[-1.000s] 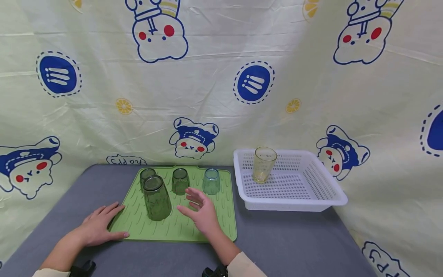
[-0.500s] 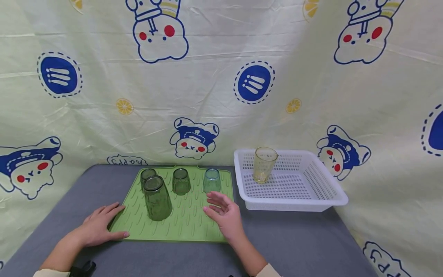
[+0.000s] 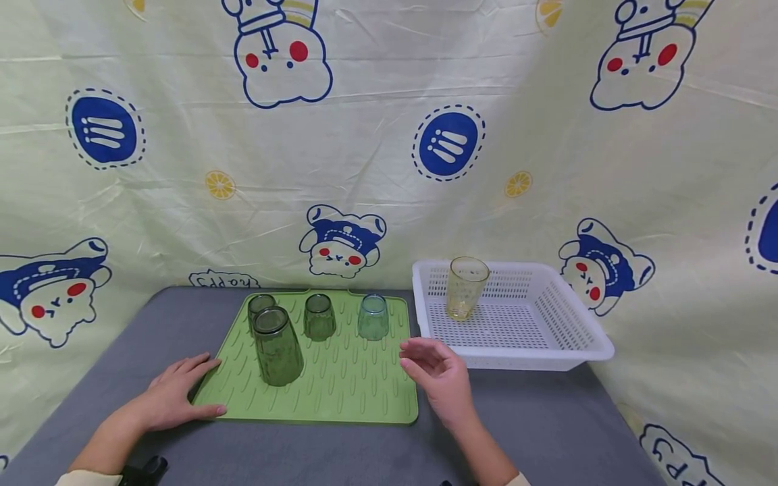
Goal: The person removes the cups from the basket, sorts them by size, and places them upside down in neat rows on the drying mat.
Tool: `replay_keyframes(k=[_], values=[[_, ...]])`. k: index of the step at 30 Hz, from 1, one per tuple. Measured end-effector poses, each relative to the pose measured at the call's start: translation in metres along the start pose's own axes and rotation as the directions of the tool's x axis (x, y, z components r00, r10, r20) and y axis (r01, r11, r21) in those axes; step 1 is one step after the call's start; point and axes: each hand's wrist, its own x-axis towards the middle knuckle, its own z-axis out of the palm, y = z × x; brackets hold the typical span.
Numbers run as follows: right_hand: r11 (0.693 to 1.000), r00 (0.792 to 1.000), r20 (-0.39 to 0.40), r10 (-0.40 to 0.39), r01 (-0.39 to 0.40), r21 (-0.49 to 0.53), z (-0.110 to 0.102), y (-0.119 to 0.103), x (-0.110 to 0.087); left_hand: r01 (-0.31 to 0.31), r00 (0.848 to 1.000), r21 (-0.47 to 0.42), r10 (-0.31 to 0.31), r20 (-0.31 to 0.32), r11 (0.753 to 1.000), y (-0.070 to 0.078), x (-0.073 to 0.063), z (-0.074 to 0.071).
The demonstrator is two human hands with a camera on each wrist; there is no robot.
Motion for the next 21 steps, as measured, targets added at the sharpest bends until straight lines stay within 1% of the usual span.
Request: replay_keyframes(k=[4,7,10,12,15,19,21], values=[[0.999,0.999,0.003,-0.054,0.054,0.004,-0.014,-0.011,0.004,-0.013,1.0,-0.006,0.013,-0.013,1.0,-0.002,0.0,0.0],[0.996,0.996,-0.02,-0.085,0.085,0.005,-0.024,-0.018,0.008,-0.021,1.0,-0.008,0.021,-0.02,1.0,-0.003,0.001,0.0],[0.995,0.994,-0.055,-0.096,0.094,-0.037,-0.035,-0.023,0.013,-0.03,0.999,-0.012,0.029,-0.026,0.999,-0.003,0.002,0.0],[0.992,0.992,-0.089,-0.087,0.078,-0.094,-0.043,-0.026,0.017,-0.034,0.999,-0.014,0.034,-0.028,0.999,-0.004,0.002,0.0],[0.987,0.985,-0.166,-0.055,0.028,-0.16,-0.052,-0.032,0.024,-0.037,0.999,-0.017,0.036,-0.028,0.999,-0.005,0.002,0.0],[0.985,0.967,-0.252,-0.026,-0.018,-0.169,-0.061,-0.039,0.034,-0.039,0.999,-0.017,0.039,-0.028,0.999,-0.006,0.002,0.001],[0.983,0.962,-0.273,-0.026,-0.024,-0.182,-0.065,-0.043,0.04,-0.041,0.999,-0.017,0.041,-0.03,0.999,-0.006,0.001,0.001]])
